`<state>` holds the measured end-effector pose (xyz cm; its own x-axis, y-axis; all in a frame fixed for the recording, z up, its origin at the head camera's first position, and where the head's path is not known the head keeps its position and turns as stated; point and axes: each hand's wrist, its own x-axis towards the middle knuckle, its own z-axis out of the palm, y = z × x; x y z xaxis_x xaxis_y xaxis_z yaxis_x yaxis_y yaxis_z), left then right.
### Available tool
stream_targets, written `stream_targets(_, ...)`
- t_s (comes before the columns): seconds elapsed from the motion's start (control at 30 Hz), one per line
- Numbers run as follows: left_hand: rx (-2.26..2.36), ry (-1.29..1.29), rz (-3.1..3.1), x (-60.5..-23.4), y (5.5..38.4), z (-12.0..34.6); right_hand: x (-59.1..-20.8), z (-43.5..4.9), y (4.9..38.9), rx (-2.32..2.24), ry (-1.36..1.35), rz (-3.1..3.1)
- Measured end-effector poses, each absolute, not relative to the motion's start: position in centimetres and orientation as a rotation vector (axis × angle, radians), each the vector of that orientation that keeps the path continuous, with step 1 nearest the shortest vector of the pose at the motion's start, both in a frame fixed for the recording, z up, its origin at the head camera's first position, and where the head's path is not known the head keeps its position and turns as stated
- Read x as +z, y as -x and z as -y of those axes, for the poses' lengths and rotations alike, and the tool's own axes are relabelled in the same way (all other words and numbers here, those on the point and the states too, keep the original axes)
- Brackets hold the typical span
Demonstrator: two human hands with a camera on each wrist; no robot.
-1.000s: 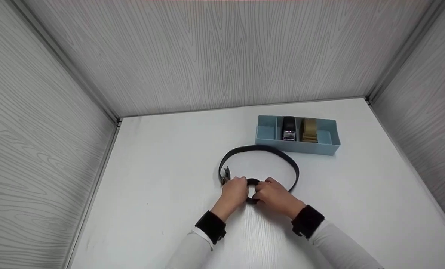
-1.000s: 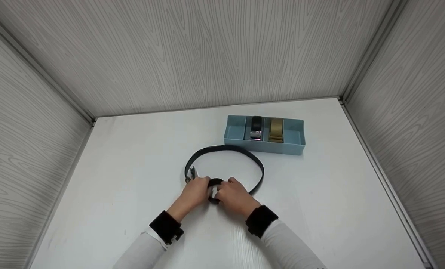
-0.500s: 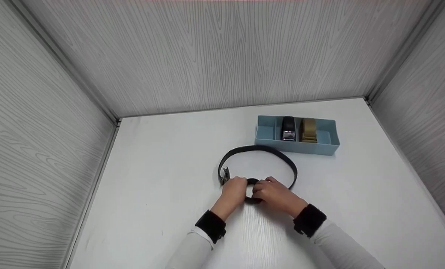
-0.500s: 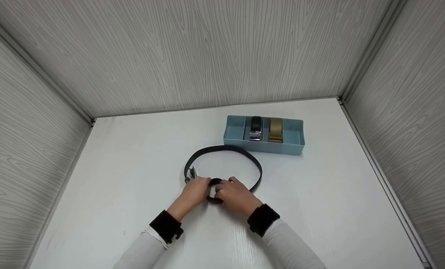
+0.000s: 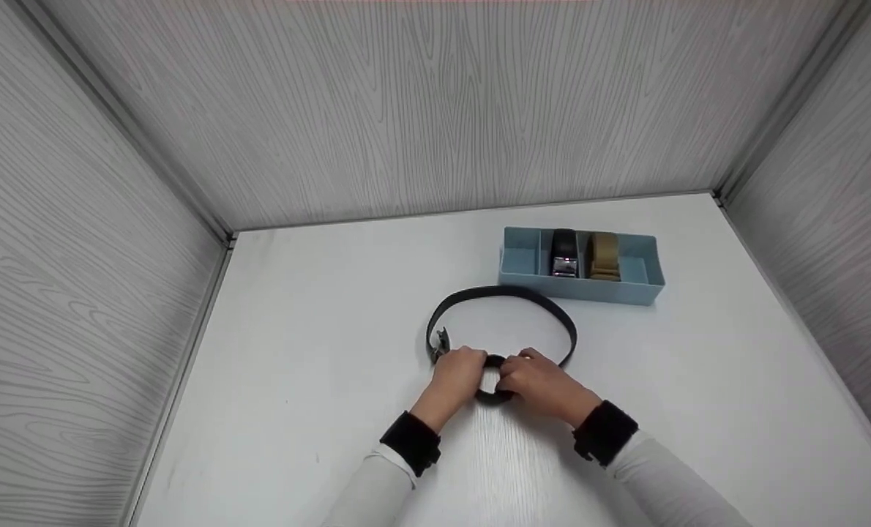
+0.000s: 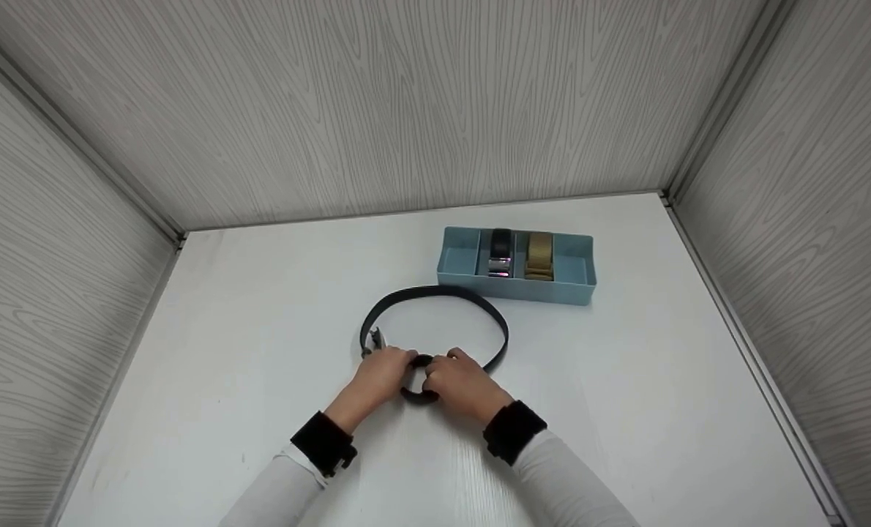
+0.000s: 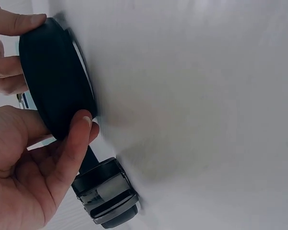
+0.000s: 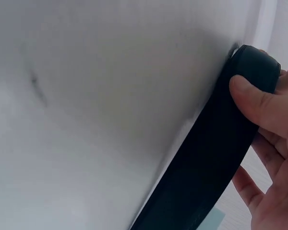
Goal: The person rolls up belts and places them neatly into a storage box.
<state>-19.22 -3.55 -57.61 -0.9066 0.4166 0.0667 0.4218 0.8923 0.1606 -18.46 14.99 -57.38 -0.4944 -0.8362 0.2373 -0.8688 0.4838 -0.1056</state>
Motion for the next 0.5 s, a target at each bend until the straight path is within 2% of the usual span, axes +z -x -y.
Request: stream_targets(0.5, -0.434, 0.491, 3.077, -57.8, 18.4, 3.4, -57.7, -13.8, 18.1, 0.231, -1.437, 2.566)
